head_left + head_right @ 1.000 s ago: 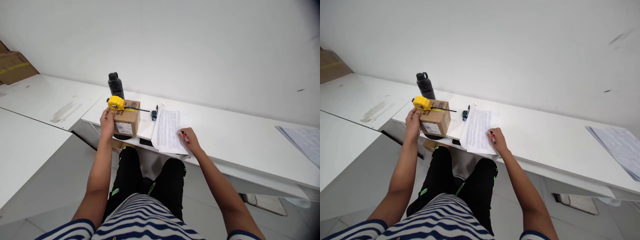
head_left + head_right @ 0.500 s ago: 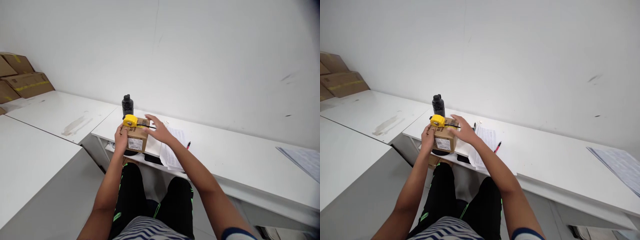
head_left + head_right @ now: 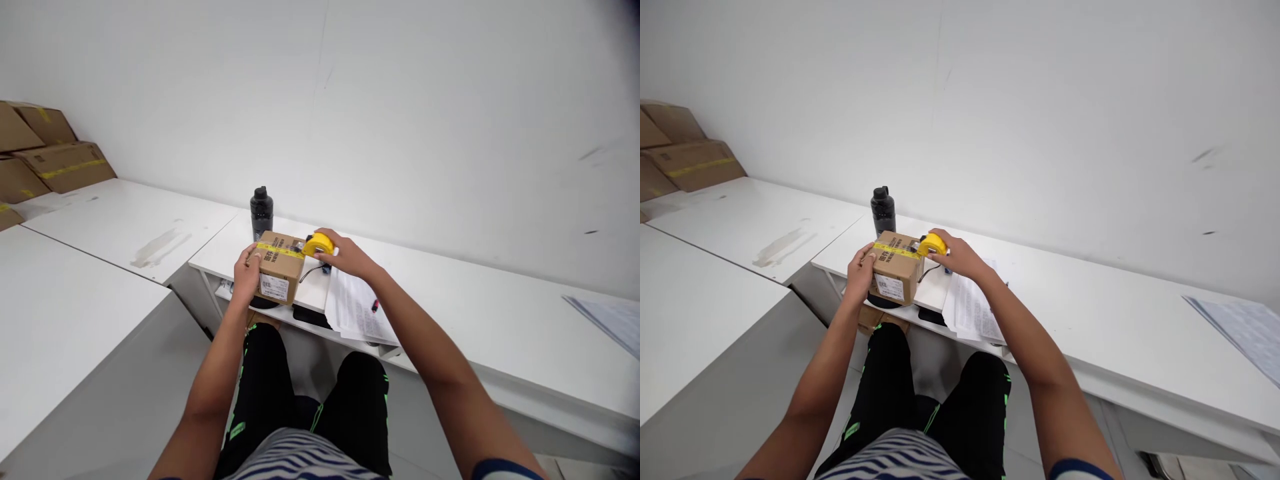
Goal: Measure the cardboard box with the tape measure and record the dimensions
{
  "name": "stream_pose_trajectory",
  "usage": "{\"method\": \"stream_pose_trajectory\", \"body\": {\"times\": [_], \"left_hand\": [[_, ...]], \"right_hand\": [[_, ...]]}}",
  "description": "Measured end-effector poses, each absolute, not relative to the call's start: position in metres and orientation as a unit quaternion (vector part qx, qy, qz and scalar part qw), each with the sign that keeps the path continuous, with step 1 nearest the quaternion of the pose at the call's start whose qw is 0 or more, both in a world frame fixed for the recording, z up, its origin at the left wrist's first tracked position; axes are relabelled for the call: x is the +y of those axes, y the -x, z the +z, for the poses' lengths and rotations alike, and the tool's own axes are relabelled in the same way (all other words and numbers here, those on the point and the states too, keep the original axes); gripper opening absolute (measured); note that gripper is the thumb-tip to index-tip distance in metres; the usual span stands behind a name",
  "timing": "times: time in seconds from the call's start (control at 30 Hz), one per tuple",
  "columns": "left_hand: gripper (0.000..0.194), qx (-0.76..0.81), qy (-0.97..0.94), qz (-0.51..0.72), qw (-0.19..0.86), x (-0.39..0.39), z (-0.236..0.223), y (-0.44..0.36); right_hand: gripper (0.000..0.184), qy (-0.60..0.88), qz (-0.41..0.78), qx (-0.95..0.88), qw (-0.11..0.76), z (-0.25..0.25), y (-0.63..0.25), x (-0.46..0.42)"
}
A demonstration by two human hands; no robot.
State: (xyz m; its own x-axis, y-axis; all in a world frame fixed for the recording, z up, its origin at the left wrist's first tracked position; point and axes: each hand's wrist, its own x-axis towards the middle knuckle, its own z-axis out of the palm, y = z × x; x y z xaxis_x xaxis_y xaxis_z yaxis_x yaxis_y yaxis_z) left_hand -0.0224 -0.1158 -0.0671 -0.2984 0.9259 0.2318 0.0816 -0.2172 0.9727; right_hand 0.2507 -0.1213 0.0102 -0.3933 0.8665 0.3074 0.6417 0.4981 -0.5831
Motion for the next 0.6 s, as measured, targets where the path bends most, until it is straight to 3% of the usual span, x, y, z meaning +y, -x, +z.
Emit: {"method": "stream_pose_trajectory", "body": {"times": [0.13,0.33,0.5,0.6], "left_hand": [[0.041,0.517,-0.484,0.624,0.331,-0.115,-0.065,0.020],[0.054,0.548,-0.468,0.599,0.348,-0.132,-0.063,-0.001],[0.075,0.530,-0.478,0.591,0.377,-0.148,-0.065,-0.017],[0.075,0.525,-0.479,0.589,0.385,-0.150,-0.064,-0.017]], "right_hand": [[0.062,0.492,0.191,-0.775,0.348,0.004,-0.268,-0.129],[0.066,0.410,0.222,-0.799,0.381,0.018,-0.210,-0.100],[0.064,0.292,0.255,-0.864,0.321,0.023,-0.164,-0.078],[0.058,0.283,0.227,-0.892,0.268,0.021,-0.159,-0.076]]}}
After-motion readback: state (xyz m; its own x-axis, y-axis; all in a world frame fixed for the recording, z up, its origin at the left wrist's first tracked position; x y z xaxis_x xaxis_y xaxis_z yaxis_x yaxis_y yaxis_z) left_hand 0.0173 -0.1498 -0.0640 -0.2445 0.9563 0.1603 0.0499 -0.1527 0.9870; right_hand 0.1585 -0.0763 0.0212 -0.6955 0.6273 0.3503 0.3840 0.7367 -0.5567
